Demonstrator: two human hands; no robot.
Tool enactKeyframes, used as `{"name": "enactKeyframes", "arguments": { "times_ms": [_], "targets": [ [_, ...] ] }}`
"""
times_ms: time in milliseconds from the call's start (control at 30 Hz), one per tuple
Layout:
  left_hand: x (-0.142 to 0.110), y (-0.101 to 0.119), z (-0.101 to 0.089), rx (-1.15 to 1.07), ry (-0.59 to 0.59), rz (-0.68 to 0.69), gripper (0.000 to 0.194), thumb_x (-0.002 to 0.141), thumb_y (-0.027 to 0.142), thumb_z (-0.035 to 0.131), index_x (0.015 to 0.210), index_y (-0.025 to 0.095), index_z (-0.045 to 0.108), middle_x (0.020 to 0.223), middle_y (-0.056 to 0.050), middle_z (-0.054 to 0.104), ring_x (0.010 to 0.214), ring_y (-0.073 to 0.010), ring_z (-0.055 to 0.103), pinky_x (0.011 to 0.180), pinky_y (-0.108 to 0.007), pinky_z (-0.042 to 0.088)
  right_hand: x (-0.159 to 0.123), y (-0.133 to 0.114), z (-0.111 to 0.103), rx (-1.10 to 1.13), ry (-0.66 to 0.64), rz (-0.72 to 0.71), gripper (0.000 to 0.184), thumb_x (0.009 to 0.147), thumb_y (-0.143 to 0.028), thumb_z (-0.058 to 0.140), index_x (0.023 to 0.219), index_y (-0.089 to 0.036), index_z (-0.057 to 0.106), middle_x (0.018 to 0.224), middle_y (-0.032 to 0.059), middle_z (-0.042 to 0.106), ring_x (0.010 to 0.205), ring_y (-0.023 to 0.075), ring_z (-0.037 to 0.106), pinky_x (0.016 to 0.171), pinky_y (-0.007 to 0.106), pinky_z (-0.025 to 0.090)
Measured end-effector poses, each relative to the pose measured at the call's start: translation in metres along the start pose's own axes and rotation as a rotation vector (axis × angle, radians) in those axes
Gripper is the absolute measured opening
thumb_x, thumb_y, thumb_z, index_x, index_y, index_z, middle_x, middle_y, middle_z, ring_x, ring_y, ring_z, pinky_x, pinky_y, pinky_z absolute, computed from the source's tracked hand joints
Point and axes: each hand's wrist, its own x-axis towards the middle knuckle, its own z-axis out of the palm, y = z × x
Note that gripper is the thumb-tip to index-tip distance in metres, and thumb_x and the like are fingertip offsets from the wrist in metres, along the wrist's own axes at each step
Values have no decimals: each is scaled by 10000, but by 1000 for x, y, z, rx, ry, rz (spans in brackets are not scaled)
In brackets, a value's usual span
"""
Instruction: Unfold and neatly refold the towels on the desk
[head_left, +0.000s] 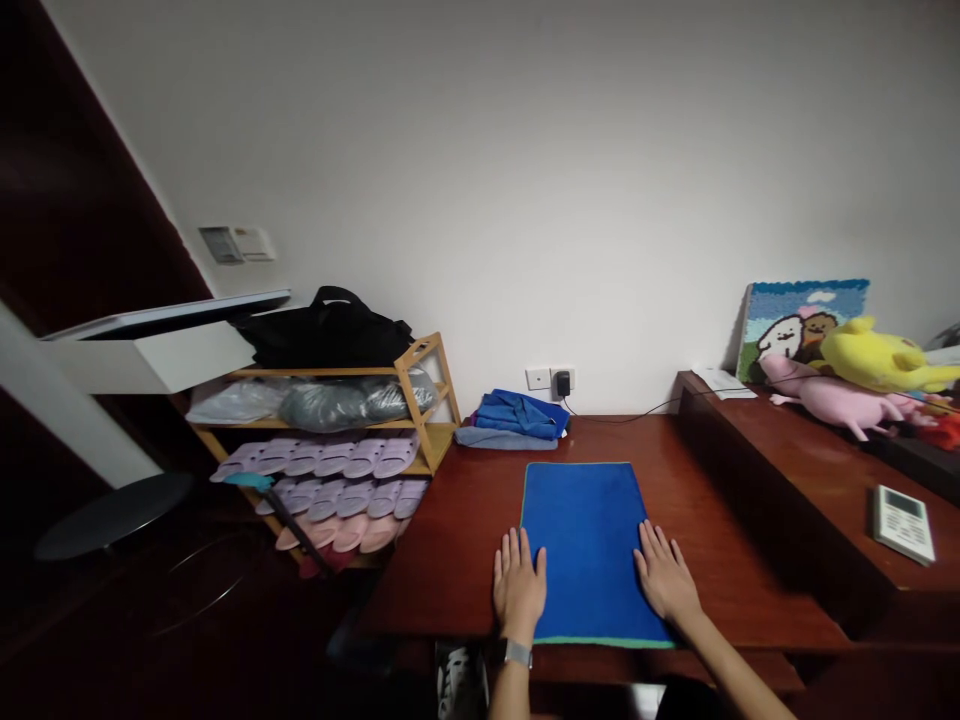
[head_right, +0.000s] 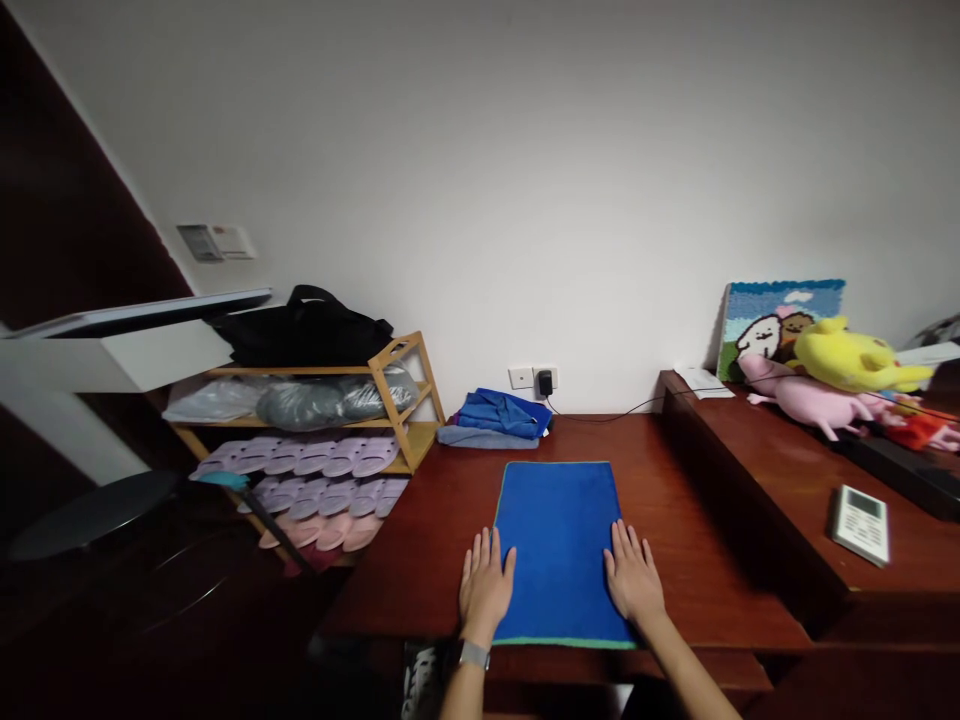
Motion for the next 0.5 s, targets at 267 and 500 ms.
{"name": "enactKeyframes", "arguments": {
  "times_ms": [267, 500],
  "targets": [
    [-9, 39, 8, -78, 144, 207, 575, 1048, 365, 286, 1548, 123, 430, 1623, -118, 342, 1516, -279, 301, 1242, -490, 274, -30, -5, -3, 91, 31, -39, 700, 1015, -510, 160, 1612, -159, 263, 1665, 30, 241, 1554, 231, 183, 1273, 459, 140],
    [-22, 87, 11, -166, 8, 452, 594, 1065, 479, 261, 1577, 206, 386, 1638, -57, 333, 1527, -257, 278, 1258, -476, 268, -42, -5, 3, 67, 9, -31, 697, 1013, -519, 153, 1609, -182, 280, 1665, 2, 219, 1558, 239, 157, 1277, 470, 129]
  ]
}}
